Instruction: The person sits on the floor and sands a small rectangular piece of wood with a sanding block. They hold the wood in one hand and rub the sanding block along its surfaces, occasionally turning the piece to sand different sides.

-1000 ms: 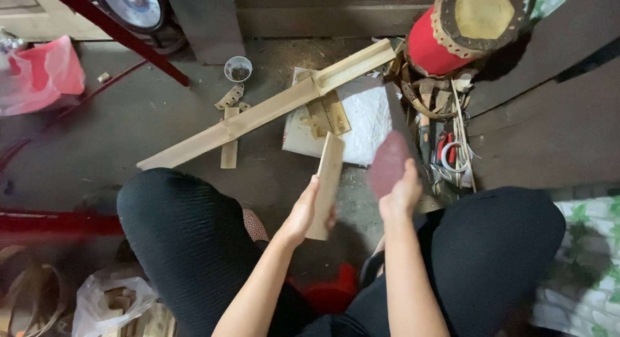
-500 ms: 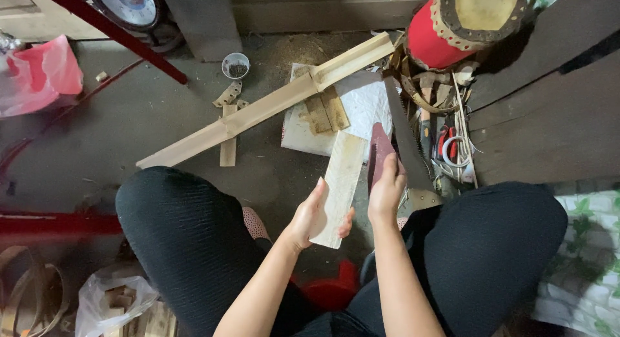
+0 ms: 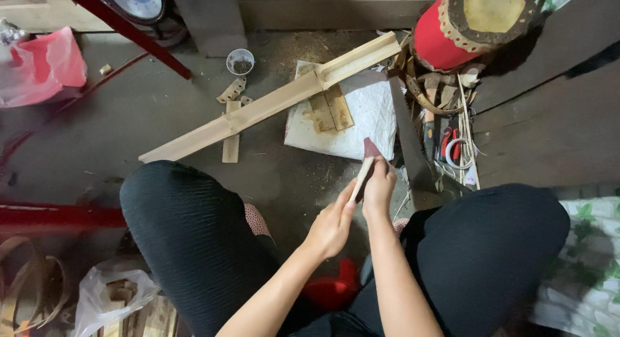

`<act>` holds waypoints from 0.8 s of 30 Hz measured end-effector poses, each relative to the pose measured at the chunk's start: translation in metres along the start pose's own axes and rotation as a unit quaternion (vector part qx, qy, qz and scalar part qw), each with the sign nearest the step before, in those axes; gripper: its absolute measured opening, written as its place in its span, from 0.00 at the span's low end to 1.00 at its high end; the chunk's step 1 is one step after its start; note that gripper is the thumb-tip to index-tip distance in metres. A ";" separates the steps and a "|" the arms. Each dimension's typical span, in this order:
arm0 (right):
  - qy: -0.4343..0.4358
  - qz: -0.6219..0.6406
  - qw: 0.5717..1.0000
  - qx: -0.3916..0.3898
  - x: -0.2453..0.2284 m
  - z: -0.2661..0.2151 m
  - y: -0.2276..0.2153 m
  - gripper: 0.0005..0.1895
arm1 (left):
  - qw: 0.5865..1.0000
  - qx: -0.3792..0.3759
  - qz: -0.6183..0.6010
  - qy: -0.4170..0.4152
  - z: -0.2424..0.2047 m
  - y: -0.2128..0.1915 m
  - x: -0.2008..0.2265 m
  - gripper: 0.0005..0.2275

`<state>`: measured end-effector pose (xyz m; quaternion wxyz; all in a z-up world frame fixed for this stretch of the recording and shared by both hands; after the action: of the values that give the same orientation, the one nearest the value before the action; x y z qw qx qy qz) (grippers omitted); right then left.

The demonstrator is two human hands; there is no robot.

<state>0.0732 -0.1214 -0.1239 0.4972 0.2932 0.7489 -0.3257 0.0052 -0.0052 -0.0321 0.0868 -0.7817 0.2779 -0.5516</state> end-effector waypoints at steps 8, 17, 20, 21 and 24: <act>-0.002 0.012 1.000 -0.005 -0.016 -0.026 -0.001 0.27 | 0.999 0.025 0.010 -0.021 0.002 -0.001 0.004 0.24; -0.097 0.051 0.994 -0.008 0.047 0.033 0.000 0.19 | 0.999 0.012 0.046 -0.023 -0.004 0.004 0.005 0.24; -0.070 0.016 0.997 -0.001 0.078 0.054 0.000 0.23 | 0.997 0.004 0.075 -0.022 -0.004 0.001 0.006 0.24; -0.055 -0.007 0.998 0.001 0.088 0.060 0.000 0.26 | 0.996 0.006 0.087 -0.029 -0.002 -0.001 0.005 0.24; 0.062 0.081 0.993 0.055 -0.025 -0.035 0.003 0.32 | 0.995 0.015 0.068 -0.071 0.010 0.001 -0.009 0.24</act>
<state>0.0643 -0.0952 -0.0913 0.4578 0.3998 0.7326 -0.3063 0.0118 -0.0030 -0.0432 0.1554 -0.7969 0.3153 -0.4913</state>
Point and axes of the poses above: each hand's wrist, its own z-axis towards the middle knuckle, its own y-axis out of the palm, x = y × z, the point moved 1 cm from there along z, towards the middle knuckle, and after that the axes turned 11 degrees about x, right-handed, at the moved point
